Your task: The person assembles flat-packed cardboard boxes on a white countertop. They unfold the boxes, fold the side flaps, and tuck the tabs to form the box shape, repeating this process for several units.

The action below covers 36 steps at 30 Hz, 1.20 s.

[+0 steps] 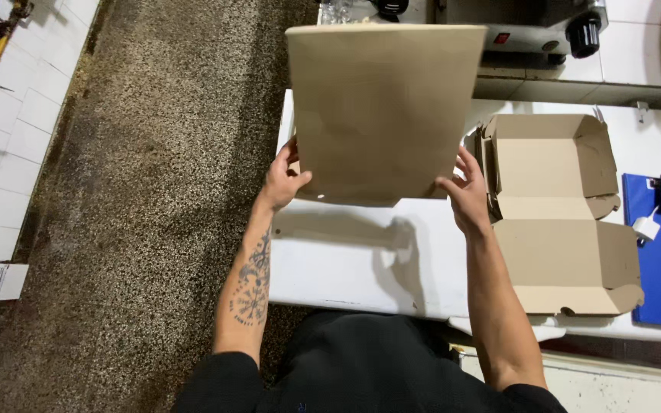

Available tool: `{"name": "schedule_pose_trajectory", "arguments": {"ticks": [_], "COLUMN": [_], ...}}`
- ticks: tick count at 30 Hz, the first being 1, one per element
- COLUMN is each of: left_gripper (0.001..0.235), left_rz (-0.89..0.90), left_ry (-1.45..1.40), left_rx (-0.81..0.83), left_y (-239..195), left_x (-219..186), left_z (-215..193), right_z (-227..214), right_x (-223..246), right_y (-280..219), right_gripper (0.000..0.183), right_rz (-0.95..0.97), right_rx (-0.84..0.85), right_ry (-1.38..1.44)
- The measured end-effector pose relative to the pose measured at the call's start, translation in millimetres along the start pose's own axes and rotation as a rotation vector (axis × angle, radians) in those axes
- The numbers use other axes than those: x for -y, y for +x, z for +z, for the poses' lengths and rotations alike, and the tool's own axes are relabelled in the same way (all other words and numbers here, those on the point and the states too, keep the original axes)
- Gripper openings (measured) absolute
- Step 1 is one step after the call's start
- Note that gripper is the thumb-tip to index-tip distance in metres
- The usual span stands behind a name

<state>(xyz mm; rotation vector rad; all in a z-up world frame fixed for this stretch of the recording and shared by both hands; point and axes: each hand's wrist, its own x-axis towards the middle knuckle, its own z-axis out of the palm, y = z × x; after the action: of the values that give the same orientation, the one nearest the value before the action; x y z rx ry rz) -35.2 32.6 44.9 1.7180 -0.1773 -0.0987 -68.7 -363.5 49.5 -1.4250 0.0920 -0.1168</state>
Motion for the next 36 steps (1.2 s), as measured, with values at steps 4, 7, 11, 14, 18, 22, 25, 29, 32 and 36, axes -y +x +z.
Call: {"name": "schedule_pose_trajectory", "arguments": {"ticks": [4, 7, 11, 14, 18, 22, 25, 29, 32, 36], "left_gripper": [0.083, 0.06, 0.042, 0.052, 0.057, 0.058, 0.066, 0.06, 0.054, 0.045], "left_rz": [-0.064, -0.08, -0.169, -0.127, -0.486, -0.22, -0.236, -0.149, -0.083, 0.022], "left_ry": [0.11, 0.136, 0.12, -0.07, -0.477, -0.024, 0.067, 0.11, 0.194, 0.356], "left_rx": [-0.016, 0.008, -0.066, 0.057, 0.037, 0.085, -0.022, -0.166, -0.209, -0.301], "left_y": [-43.4, -78.7, -108.1, -129.3, -156.9, -160.0, -161.3, -153.1, -149.9, -143.7], "left_x": [5.8, 40.2, 64.0, 66.7, 35.5, 78.3, 93.4, 128.8, 124.7, 104.8], "left_z": [-13.6, -28.2, -54.5, -69.4, -57.8, -48.3, -27.3, -5.2, 9.6, 19.5], "right_z": [-12.0, -28.5, -15.6, -11.5, 21.6, 91.6, 64.3, -8.6, -30.0, -37.8], "right_x": [-14.8, -64.6, -80.0, -100.4, -74.2, 19.0, -11.1, -88.9, -99.1, -105.5], "right_y": [-28.9, -51.4, -78.4, -85.6, -104.6, -115.4, -125.7, -148.4, -183.2, -229.9], "right_gripper": [0.09, 0.069, 0.062, 0.046, 0.041, 0.077, 0.062, 0.061, 0.05, 0.044], "right_rz": [0.034, 0.044, -0.015, -0.055, -0.004, 0.577, 0.441, -0.015, 0.022, 0.161], "right_rx": [0.109, 0.226, 0.256, 0.258, 0.214, -0.088, -0.004, 0.048, 0.05, 0.028], "right_ry": [-0.165, -0.353, -0.563, -0.618, -0.604, -0.402, -0.705, -1.071, -1.046, -0.891]}}
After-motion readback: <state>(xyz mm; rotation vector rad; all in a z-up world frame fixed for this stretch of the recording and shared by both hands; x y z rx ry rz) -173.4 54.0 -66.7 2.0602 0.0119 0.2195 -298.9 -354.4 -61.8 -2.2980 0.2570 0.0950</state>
